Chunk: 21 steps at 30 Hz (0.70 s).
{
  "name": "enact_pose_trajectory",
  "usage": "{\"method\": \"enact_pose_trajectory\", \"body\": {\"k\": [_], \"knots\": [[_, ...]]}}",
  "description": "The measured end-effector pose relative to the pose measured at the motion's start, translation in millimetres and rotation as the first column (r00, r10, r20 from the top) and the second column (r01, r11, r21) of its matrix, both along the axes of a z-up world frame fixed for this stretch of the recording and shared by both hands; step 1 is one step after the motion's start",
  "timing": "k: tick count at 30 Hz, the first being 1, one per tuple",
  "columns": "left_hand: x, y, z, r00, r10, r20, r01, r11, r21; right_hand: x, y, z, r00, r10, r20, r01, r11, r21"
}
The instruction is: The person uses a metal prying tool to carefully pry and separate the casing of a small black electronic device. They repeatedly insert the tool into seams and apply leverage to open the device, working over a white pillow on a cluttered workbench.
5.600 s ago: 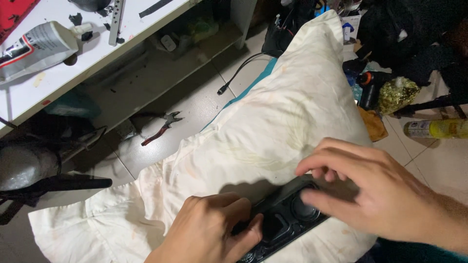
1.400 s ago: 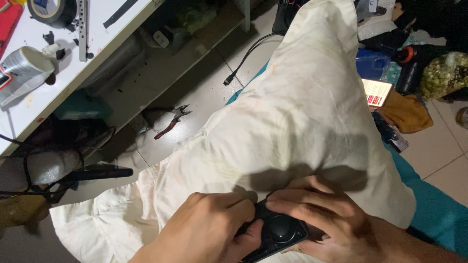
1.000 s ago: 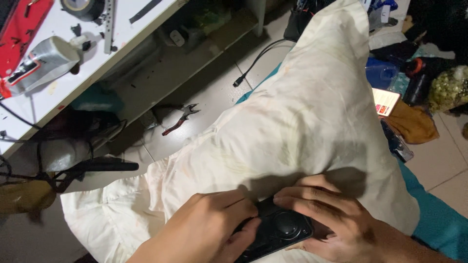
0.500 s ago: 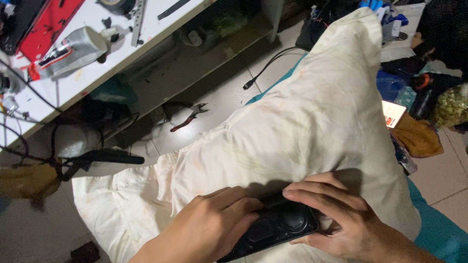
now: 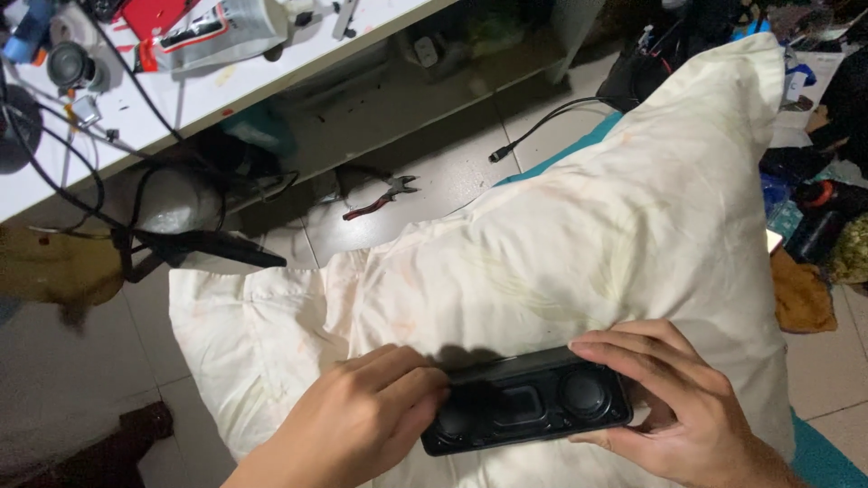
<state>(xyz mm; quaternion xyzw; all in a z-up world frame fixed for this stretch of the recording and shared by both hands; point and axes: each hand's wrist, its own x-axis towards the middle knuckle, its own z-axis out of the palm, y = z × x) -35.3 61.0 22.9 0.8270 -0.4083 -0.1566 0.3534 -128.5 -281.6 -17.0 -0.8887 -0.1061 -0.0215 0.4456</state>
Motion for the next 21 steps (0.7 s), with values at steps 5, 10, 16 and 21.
{"method": "enact_pose_trajectory", "body": {"k": [5, 10, 16, 21], "knots": [[-2, -27, -11, 0.997, -0.014, 0.075, 0.017, 0.999, -0.034, -4, 1, -3, 0.999, 0.031, 0.015, -0.031, 0.999, -0.021], [3, -66, -14, 0.994, -0.073, 0.086, 0.08, 0.993, -0.082, -8, -2, -7, 0.999, 0.051, -0.004, -0.051, 0.998, -0.032], [3, -68, -12, 0.986, -0.063, 0.154, 0.081, 0.99, -0.115, -5, -4, -4, 0.999, 0.044, 0.002, -0.044, 0.999, -0.023], [-4, -37, -8, 0.993, -0.007, 0.116, 0.011, 0.999, -0.03, -7, -6, -8, 0.998, 0.053, 0.016, -0.053, 0.999, -0.007]]}}
